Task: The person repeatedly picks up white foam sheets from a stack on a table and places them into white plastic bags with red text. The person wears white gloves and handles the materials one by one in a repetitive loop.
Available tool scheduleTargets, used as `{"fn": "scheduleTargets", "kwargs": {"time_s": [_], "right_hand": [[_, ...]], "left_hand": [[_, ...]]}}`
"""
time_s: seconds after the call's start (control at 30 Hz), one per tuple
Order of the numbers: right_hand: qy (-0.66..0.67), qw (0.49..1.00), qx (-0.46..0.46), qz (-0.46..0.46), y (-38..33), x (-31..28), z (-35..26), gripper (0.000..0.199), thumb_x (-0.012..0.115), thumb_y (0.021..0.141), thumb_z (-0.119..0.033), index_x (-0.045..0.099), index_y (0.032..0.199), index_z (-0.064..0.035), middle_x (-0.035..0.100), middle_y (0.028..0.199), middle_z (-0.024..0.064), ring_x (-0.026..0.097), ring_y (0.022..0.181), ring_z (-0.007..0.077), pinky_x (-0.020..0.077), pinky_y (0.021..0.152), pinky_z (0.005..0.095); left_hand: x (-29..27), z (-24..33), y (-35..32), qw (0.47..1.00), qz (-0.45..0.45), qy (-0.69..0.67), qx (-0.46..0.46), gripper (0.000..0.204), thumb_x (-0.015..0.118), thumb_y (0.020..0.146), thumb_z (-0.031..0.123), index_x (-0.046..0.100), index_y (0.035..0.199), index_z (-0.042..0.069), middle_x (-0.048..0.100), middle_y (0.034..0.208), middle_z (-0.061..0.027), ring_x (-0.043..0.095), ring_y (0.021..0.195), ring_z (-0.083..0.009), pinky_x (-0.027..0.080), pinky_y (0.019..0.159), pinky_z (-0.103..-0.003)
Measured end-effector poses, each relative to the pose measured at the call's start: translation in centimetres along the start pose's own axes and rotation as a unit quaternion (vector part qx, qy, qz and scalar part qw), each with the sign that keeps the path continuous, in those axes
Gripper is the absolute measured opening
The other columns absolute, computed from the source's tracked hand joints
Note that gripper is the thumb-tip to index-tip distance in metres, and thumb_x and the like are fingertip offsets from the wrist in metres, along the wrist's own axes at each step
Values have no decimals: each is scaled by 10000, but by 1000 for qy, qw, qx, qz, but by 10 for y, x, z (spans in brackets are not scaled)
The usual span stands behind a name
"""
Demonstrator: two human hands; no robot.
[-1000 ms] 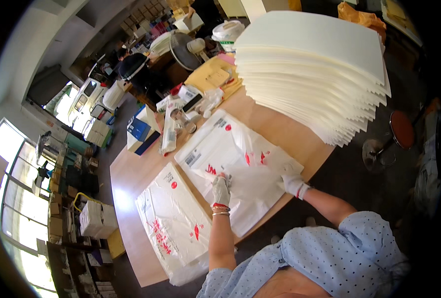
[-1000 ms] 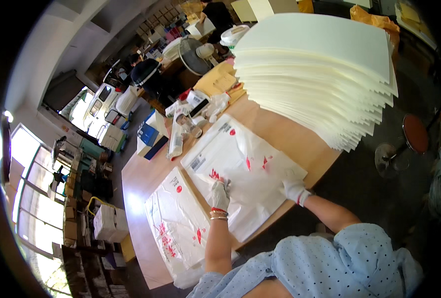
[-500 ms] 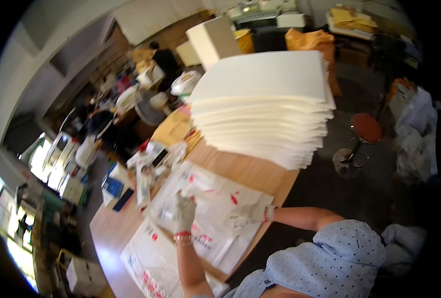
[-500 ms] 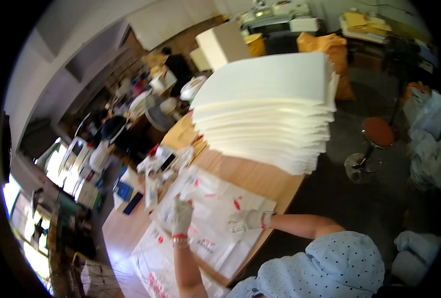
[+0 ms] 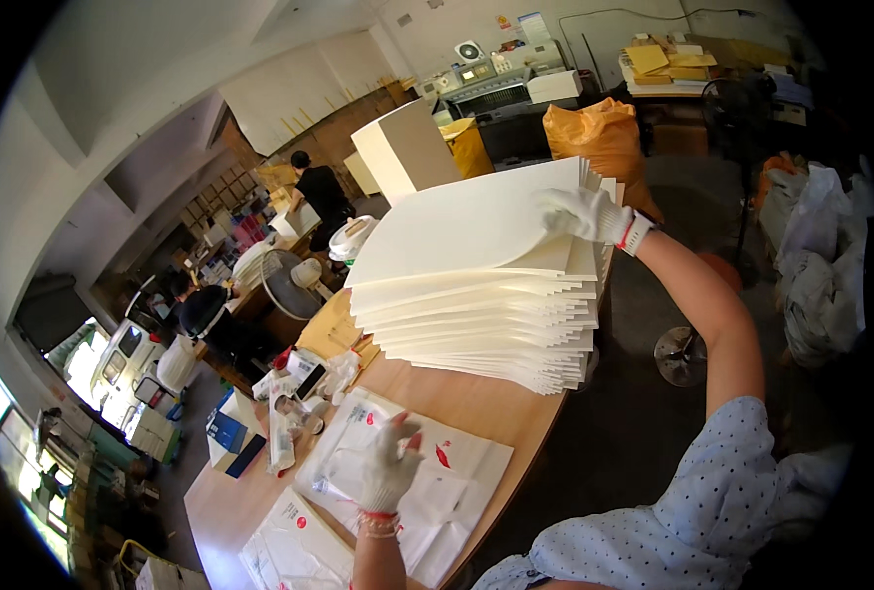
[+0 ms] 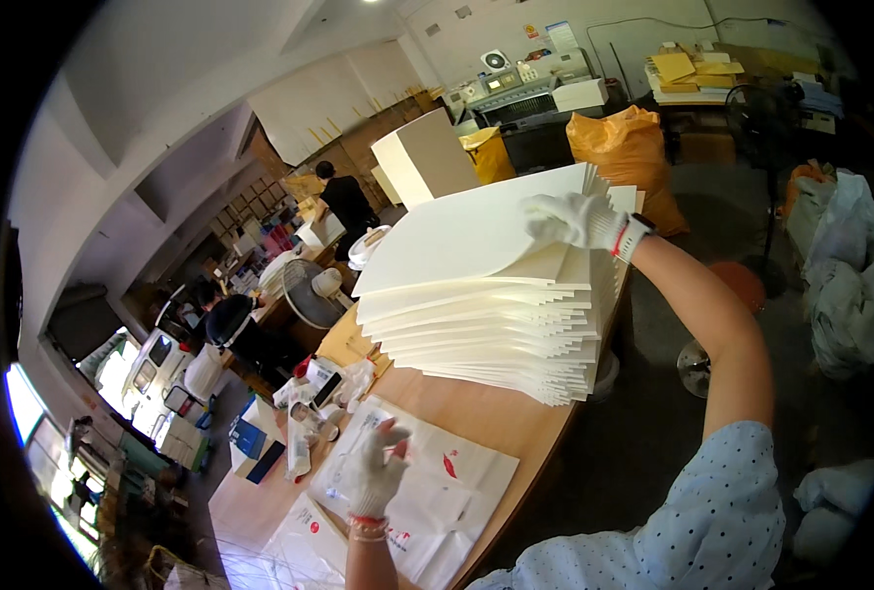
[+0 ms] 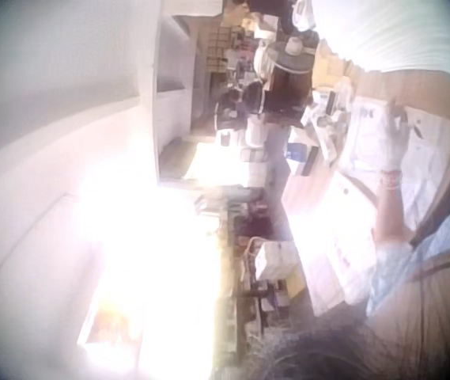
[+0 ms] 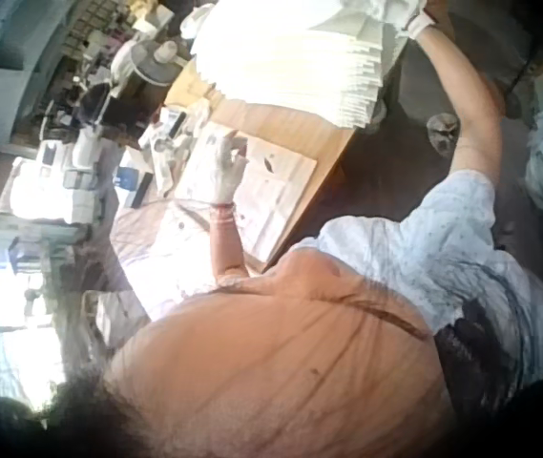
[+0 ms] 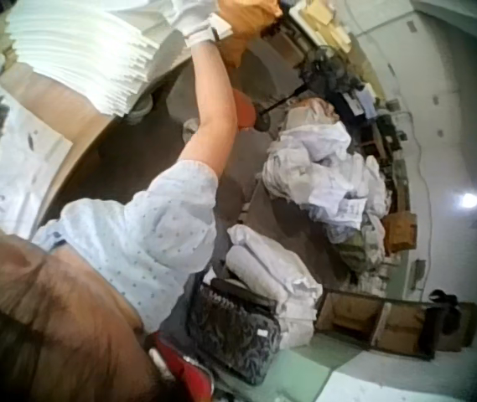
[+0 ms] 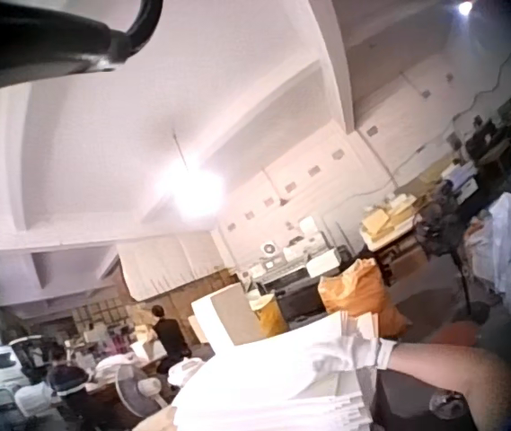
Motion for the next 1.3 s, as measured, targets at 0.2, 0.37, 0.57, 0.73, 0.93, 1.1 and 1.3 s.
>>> {"fn": "scheduleTargets", "kwargs": {"time_s": [0.2, 0.37, 0.57, 0.73, 0.93, 1.1, 1.3], "right_hand": [[-161, 971, -162, 66, 6, 5, -128, 326, 472, 918, -314, 605, 965, -20, 627, 853, 151, 620, 813, 281, 489, 754, 354], [-93, 938, -324, -83, -66, -1, -225, 347, 582, 827, -228, 526, 1137, -82, 542, 1106, 75, 547, 1001, 213, 430, 862, 358], [-90, 991, -13, -97, -153, -16, -50, 241, 589, 846, -125, 611, 1074, -52, 630, 1010, 42, 609, 869, 154, 489, 762, 264], [519, 801, 281, 101, -192, 104, -103, 293, 549, 895, -171, 550, 1118, 18, 606, 1044, 69, 581, 923, 121, 480, 794, 265], [367, 874, 196, 252, -228, 243, -162, 431, 579, 832, -37, 430, 1220, 72, 563, 1090, 155, 544, 958, 195, 454, 819, 300], [234, 947, 17, 221, -224, 211, -165, 363, 523, 796, 31, 472, 1155, 50, 568, 1020, 149, 571, 864, 198, 485, 701, 304], [132, 985, 50, 94, -206, 195, -222, 168, 542, 723, -20, 639, 859, -3, 612, 829, 174, 625, 716, 278, 499, 633, 330]], "left_hand": [[81, 82, 93, 532, -121, -809, -218, 302, 450, 931, 210, 501, 1162, 23, 589, 1115, -125, 579, 980, -233, 456, 892, -351], [27, 82, 79, 611, -18, -664, -432, 204, 490, 852, 126, 516, 1039, 49, 576, 1077, -125, 573, 997, -246, 460, 900, -407], [-59, 91, 42, 825, -194, -442, -294, 375, 512, 780, 48, 500, 1150, -7, 574, 1011, -89, 578, 860, -178, 486, 745, -309], [-29, 94, -26, 915, -165, -314, -192, 395, 508, 832, 33, 446, 1222, 17, 520, 950, -35, 528, 860, -113, 461, 748, -270], [125, 105, -94, 996, -93, -7, -8, 845, 670, 733, 214, 191, 1358, -93, 259, 1369, -288, 260, 1299, -402, 274, 1058, -431], [-2, -104, -108, 959, 190, 2, -210, 626, 622, 795, 278, 380, 1306, 9, 508, 1177, -182, 495, 1018, -263, 409, 918, -379], [-36, -236, -114, 698, 83, -592, -394, 372, 501, 918, 246, 446, 1232, 54, 626, 893, -68, 604, 700, -204, 439, 908, -463]]}}
Point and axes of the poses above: each hand's wrist, its own y-axis towards the middle knuckle, its own x-axis out of the palm, z = x × y, the point moved 6 cm from there along y, towards the middle knuckle
